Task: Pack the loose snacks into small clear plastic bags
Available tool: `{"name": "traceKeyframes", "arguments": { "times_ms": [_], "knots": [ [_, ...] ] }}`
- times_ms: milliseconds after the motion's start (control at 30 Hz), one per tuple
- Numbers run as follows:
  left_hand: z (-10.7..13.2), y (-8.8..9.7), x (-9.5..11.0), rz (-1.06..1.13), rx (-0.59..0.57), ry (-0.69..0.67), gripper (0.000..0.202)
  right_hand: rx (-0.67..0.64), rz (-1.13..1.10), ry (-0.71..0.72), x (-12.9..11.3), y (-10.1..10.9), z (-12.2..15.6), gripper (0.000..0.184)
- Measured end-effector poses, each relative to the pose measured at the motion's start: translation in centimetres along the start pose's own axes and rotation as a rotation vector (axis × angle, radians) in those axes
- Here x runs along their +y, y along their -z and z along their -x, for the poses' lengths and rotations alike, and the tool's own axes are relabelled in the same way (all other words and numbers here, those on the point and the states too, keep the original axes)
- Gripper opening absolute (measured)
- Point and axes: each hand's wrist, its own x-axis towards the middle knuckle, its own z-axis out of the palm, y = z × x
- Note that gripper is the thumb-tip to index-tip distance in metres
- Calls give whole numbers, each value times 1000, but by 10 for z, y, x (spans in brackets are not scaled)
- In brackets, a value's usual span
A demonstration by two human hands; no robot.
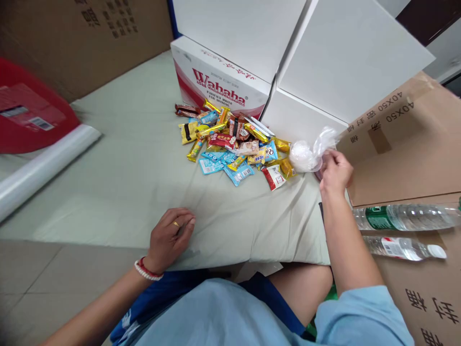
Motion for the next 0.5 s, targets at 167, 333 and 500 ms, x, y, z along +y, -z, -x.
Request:
{"name": "traceKeyframes", "arguments": {
  "times_ms": [167, 333, 500],
  "knots": [
    [-11, -17, 35, 712, -197, 566, 40, -530, -167, -108, -38, -35, 154, 10],
    [-15, -38, 44, 1063, -398, 799, 62, -703, -203, -111, -47, -52, 246, 11],
    [-8, -44, 40, 1060, -327, 820, 51, -631, -301, -318, -28, -48, 262, 15]
  ]
}}
